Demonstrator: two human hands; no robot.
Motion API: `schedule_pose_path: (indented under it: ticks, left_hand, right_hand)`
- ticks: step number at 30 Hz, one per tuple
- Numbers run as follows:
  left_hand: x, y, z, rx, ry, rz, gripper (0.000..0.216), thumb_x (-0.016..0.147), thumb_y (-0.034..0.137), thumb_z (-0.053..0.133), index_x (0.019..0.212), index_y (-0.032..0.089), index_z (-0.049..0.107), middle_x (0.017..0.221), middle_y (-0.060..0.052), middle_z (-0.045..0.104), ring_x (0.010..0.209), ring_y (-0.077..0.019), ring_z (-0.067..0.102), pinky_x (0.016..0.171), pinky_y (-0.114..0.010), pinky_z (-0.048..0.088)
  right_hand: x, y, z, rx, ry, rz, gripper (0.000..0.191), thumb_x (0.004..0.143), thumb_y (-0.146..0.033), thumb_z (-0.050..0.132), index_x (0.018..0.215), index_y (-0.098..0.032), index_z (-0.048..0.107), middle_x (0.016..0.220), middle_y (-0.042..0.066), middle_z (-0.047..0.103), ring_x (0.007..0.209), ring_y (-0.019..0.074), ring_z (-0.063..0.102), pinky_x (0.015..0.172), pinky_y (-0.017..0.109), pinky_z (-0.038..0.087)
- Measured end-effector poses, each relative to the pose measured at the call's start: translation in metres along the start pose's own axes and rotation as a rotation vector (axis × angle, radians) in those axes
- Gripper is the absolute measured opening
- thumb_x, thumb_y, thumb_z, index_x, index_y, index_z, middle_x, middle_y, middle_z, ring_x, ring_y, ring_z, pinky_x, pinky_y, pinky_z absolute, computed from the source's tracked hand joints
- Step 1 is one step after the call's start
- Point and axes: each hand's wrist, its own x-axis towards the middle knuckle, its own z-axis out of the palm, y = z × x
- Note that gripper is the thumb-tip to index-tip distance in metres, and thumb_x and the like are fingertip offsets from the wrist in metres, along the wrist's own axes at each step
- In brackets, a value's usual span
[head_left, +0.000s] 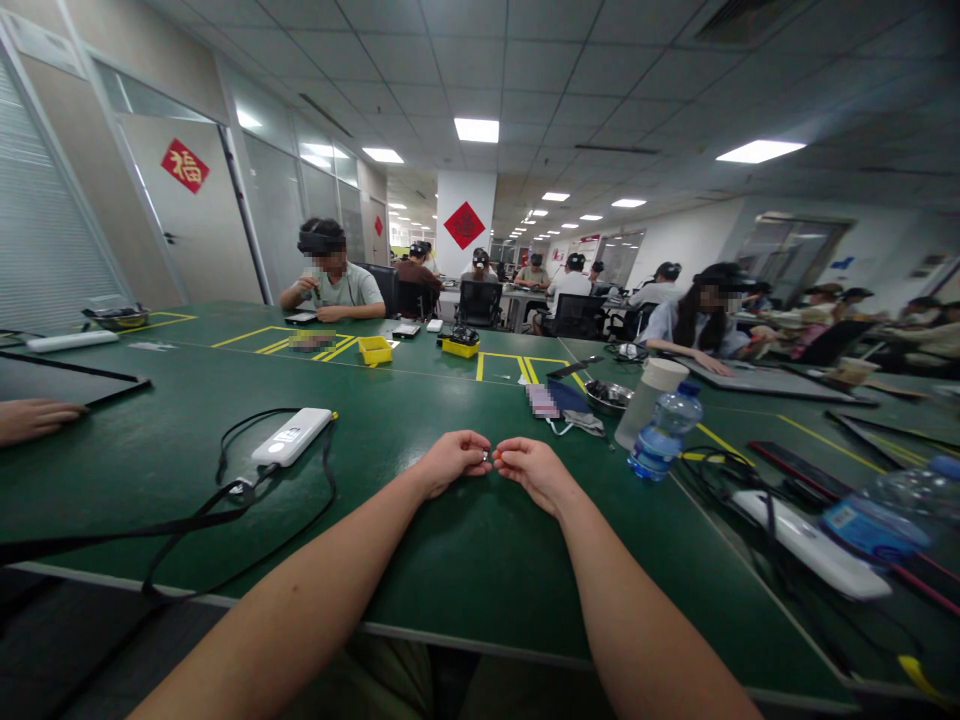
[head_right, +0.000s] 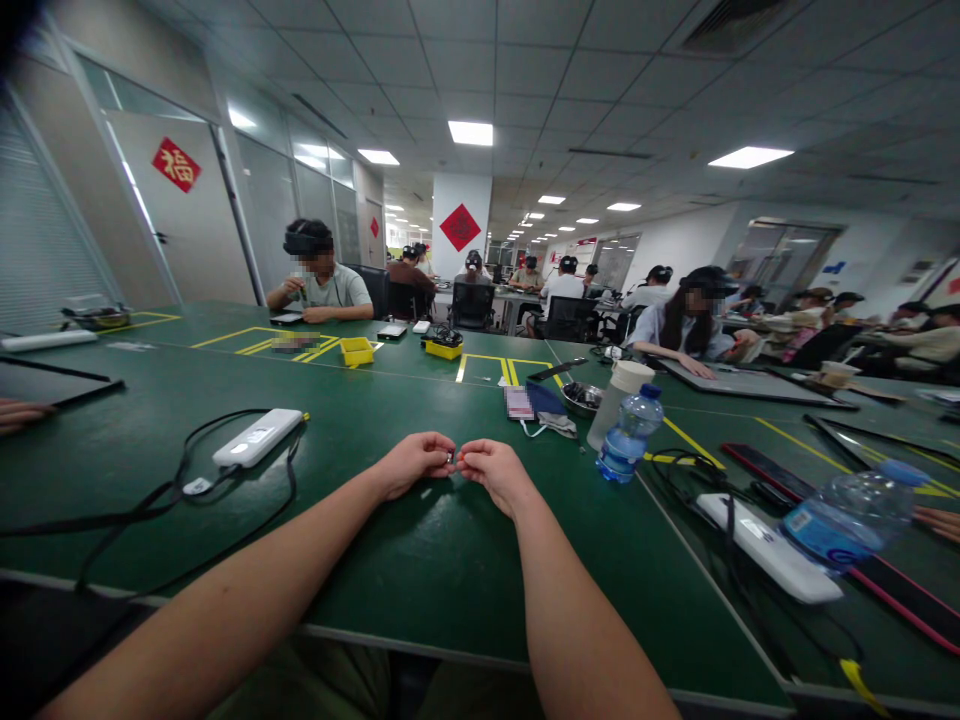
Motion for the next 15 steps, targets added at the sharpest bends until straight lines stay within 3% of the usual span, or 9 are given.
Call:
schedule_pose_path:
  ticks: [15]
  left_hand:
    - [0.0024,-0.0025,-0.0024,-0.026,-0.038,0.011,0.021,0.072,0.003,0.058,0.091,0.011,0.057,0.083,-0.008,0.064,0.070,-0.0124,0.066,0.067,-0.023,0.055]
  right_hand:
    - [-0.0008,-0.0022,-0.0001,0.016,0.004,0.014,0.022,0.065,-0.014,0.067,0.086,-0.014,0.060,0.082,0.007,0.067,0.064,0.0120,0.063,0.061,0.025,0.051]
